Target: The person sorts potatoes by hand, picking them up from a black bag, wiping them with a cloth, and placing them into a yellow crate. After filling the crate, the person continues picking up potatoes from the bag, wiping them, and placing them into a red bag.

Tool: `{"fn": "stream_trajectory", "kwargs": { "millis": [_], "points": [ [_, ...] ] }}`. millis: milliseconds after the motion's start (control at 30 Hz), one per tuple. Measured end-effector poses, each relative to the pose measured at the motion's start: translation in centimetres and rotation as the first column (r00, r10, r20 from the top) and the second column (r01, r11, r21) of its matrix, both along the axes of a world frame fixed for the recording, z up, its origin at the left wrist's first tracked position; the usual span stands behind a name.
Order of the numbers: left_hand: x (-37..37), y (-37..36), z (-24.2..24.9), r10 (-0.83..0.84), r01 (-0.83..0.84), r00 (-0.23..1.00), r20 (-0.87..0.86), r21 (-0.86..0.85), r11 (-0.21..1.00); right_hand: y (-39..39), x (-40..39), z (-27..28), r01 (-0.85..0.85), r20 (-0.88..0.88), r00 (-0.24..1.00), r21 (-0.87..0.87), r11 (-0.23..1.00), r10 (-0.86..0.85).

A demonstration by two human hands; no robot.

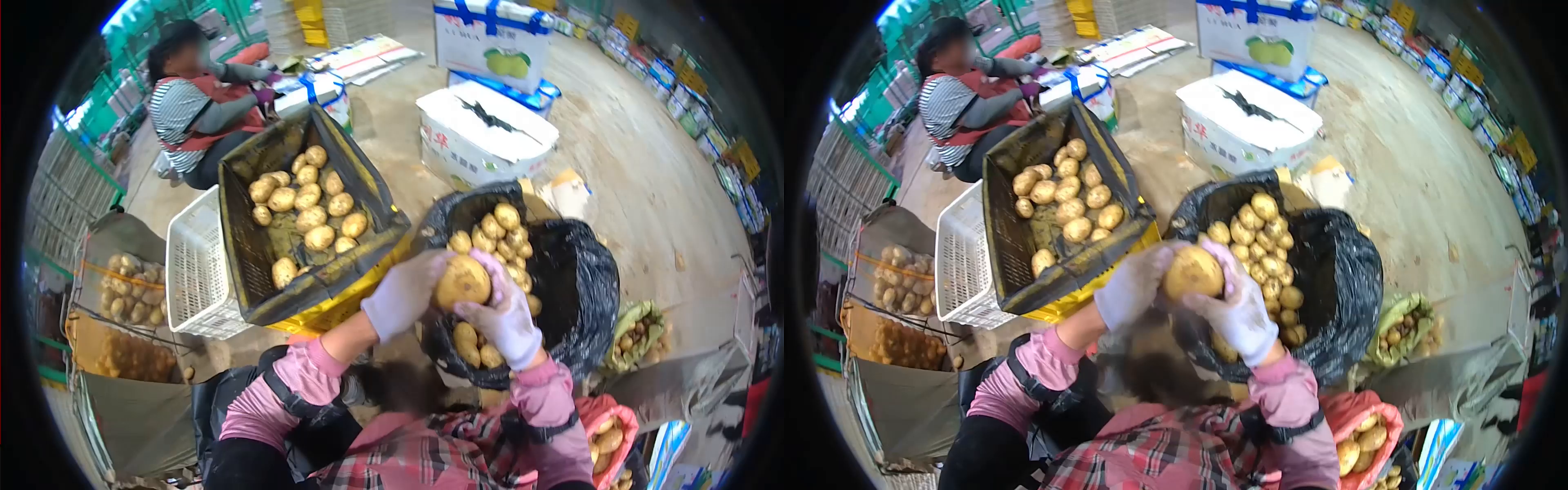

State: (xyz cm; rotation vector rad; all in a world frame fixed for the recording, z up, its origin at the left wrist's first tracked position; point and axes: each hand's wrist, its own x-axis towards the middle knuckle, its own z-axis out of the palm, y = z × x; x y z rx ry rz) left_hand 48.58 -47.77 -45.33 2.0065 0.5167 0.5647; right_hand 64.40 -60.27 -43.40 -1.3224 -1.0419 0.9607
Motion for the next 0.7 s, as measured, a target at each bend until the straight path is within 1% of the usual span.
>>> {"fn": "stream_trajectory", "kwargs": {
  "millis": [33,100,200,300,333,433,533,633,700],
  "points": [
    [0.0,0.1,-0.1,-0.007,0.009,1.0,-0.02,0.102,0.995,-0.2,0.2,-0.1,-0.001,-0.009,1.0,0.023,1.0,0.001],
    [0.0,-0.2,-1.0,-0.02,0.02,1.0,0.003,-0.164,0.986,-0.6,0.3,-1.4,-0.008,-0.154,0.988,0.014,1.0,0.01],
    [-0.8,-0.7,3.0,-0.125,0.057,0.981,-0.147,-0.396,0.916,-1.1,1.1,-1.6,-0.101,-0.088,0.991,-0.03,0.994,0.098],
    [-1.8,1.0,2.7,-0.409,0.247,0.896,-0.171,-0.574,0.781,-1.7,1.5,-1.7,-0.216,-0.013,0.976,-0.071,0.974,0.216],
    [-2.3,0.9,2.5,-0.426,0.276,0.899,-0.105,-0.619,0.735,-1.7,1.4,-1.8,-0.218,-0.01,0.976,-0.055,0.974,0.218],
    [-2.9,0.4,1.8,-0.397,0.262,0.916,-0.066,-0.651,0.712,-1.6,1.1,-0.7,-0.261,-0.175,0.955,-0.114,0.958,0.24],
    [-3.6,0.7,2.4,-0.418,0.266,0.905,-0.083,-0.656,0.706,-1.1,1.2,-1.3,-0.304,-0.043,0.953,-0.145,0.942,0.3],
    [-3.9,1.0,2.3,-0.366,0.183,0.914,-0.177,-0.625,0.759,-0.7,0.3,-0.8,-0.294,-0.106,0.954,-0.145,0.945,0.281],
    [-4.3,0.9,1.8,-0.354,0.198,0.924,-0.143,-0.612,0.766,-0.7,0.0,-0.4,-0.302,-0.092,0.952,-0.14,0.943,0.291]
  ]
}}
